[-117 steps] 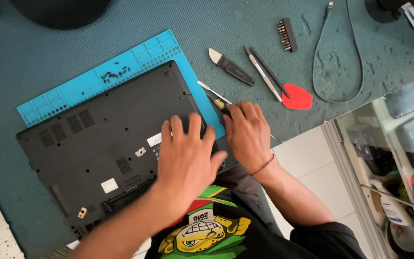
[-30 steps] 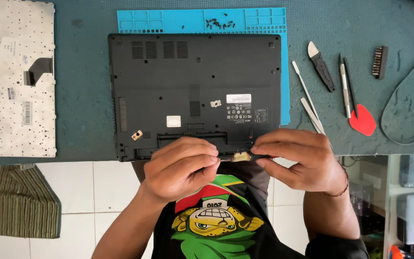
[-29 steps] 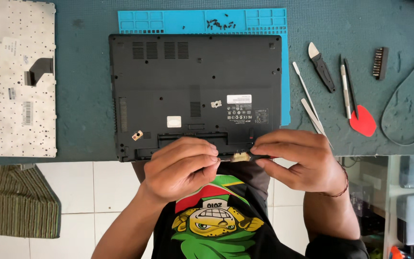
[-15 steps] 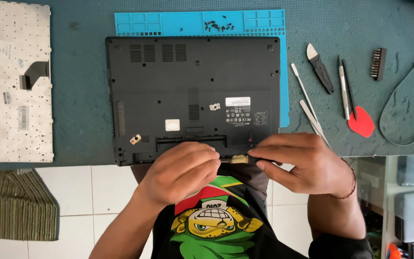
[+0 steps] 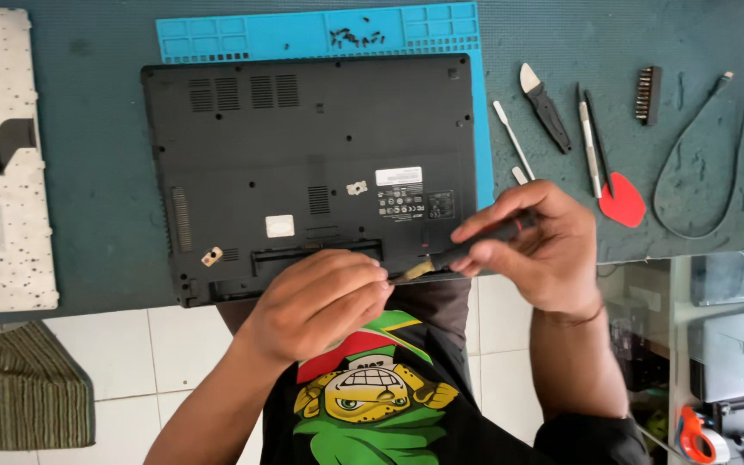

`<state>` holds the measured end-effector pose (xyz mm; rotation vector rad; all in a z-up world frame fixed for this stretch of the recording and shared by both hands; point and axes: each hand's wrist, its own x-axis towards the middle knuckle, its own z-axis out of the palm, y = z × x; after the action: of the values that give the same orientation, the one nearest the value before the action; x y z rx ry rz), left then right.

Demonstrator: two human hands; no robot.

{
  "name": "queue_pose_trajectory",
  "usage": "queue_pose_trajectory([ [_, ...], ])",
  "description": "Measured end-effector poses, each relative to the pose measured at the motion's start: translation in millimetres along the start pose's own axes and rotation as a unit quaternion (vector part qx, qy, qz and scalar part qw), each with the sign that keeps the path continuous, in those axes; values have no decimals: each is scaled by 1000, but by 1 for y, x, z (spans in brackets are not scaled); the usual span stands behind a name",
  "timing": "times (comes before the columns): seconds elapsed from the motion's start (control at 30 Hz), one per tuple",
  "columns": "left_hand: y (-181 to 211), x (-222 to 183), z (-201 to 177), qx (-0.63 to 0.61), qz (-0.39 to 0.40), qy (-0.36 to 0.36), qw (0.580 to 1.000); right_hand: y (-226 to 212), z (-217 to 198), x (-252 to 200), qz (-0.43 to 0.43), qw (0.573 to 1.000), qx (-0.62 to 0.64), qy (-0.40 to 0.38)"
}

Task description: The person uses a screwdriver to remove multiple screws from the bottom panel of a laptop. The screws are placed into a blue compartmentalized tray. The person continues unscrewing across different locations on the laptop base.

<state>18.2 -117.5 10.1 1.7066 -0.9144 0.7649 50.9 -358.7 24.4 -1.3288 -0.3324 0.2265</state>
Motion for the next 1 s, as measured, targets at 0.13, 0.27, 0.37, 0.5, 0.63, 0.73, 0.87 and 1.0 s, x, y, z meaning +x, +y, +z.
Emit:
queue_pose_trajectory([
  [0.13, 1, 3, 19, 14, 9, 16, 1000, 16, 2, -6, -91, 994, -31, 54],
  [0.27, 5, 10, 25, 21, -6, -6, 1000, -4, 8, -17, -140, 983, -113, 22],
  [0.37, 7, 10, 33, 34, -49, -68, 996, -15, 4, -22, -149, 965, -217, 0],
  [0.5, 7, 0, 49, 116, -104, -133, 979, -16, -9, -29, -122, 924, -362, -24],
  [0.63, 8, -12, 55, 128, -102, -203, 965, -11, -14, -34, -108, 889, -444, -40],
  [0.73, 5, -22, 63, 151, -102, -216, 959, -8, -12, -29, -130, 896, -417, -81],
  [0.87, 0, -32, 74, 186, -44, -143, 971, -4, -7, -23, -165, 911, -373, -58],
  [1.0, -6, -40, 77, 196, -29, -153, 968, -3, -7, -25, -151, 909, -384, -61],
])
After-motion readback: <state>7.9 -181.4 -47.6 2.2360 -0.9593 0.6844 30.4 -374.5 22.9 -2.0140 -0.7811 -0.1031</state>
